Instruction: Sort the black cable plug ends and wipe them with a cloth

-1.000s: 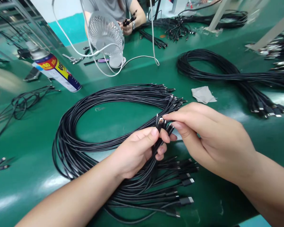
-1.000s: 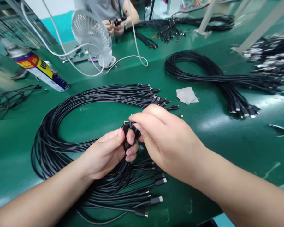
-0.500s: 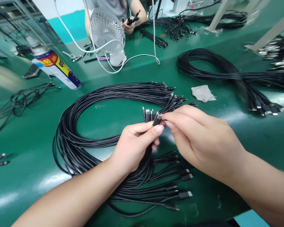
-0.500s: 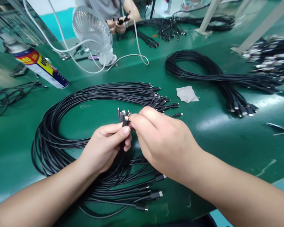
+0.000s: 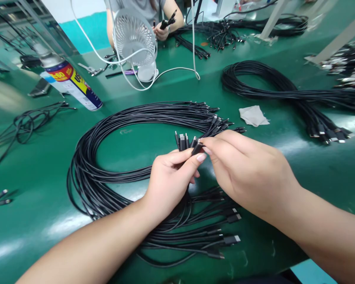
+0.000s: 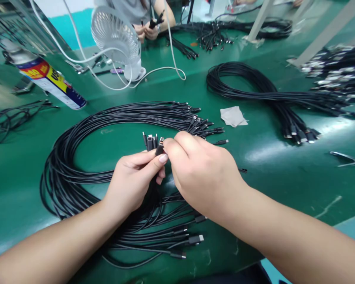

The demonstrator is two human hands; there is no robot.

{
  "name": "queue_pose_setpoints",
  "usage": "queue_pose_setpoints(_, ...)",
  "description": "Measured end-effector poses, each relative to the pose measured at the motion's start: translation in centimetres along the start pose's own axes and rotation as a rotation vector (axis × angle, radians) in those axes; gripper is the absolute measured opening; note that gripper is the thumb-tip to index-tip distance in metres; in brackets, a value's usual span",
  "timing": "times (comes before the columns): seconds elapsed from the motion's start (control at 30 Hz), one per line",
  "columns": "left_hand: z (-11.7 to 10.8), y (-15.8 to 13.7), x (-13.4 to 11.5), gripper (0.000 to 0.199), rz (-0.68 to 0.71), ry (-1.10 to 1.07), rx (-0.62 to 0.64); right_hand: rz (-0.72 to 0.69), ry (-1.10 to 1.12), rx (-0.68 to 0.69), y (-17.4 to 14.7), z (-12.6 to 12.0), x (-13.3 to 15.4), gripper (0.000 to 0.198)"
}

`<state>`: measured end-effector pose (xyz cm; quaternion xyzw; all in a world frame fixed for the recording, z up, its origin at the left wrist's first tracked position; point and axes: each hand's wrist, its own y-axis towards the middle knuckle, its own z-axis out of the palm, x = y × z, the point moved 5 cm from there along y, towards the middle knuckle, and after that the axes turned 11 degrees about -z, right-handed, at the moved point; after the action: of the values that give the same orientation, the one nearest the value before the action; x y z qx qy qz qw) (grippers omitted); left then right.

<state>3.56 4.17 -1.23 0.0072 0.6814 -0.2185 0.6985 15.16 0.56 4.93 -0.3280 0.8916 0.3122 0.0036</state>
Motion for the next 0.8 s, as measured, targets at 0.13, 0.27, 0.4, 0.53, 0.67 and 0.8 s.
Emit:
queue_pose_setpoints(0.13, 0.01, 0.04, 0.0, 0.03, 0.022, 0.044, -0.012, -0.036, -0.035, 0.02, 0.04, 0.07, 0.21, 0.022)
queue_pose_setpoints(0.27, 0.08, 0.27, 0.06, 0.028, 0.033, 0.053, -0.012, -0.044, -0.07, 0.035, 0.03, 0.18, 0.44, 0.023)
queue_pose_setpoints(0.4, 0.06, 0.34, 0.23, 0.024, 0.028, 0.041, -0.022, -0.031, -0.094, 0.068, 0.02, 0.25, 0.52, 0.025)
queue_pose_setpoints(0.53, 0.08, 0.35, 0.34, 0.028, 0.036, 0.042, -0.023, -0.005, -0.079, 0.086, 0.1, 0.21, 0.42, 0.026)
queue_pose_setpoints(0.67, 0.0, 0.52, 0.44, 0.028, 0.042, 0.058, -0.031, 0.023, -0.075, 0.087, 0.16, 0.14, 0.35, 0.027)
queue_pose_setpoints(0.8, -0.05, 0.64, 0.51, 0.023, 0.042, 0.074, -0.038, 0.028, -0.082, 0.107, 0.1, 0.09, 0.42, 0.029)
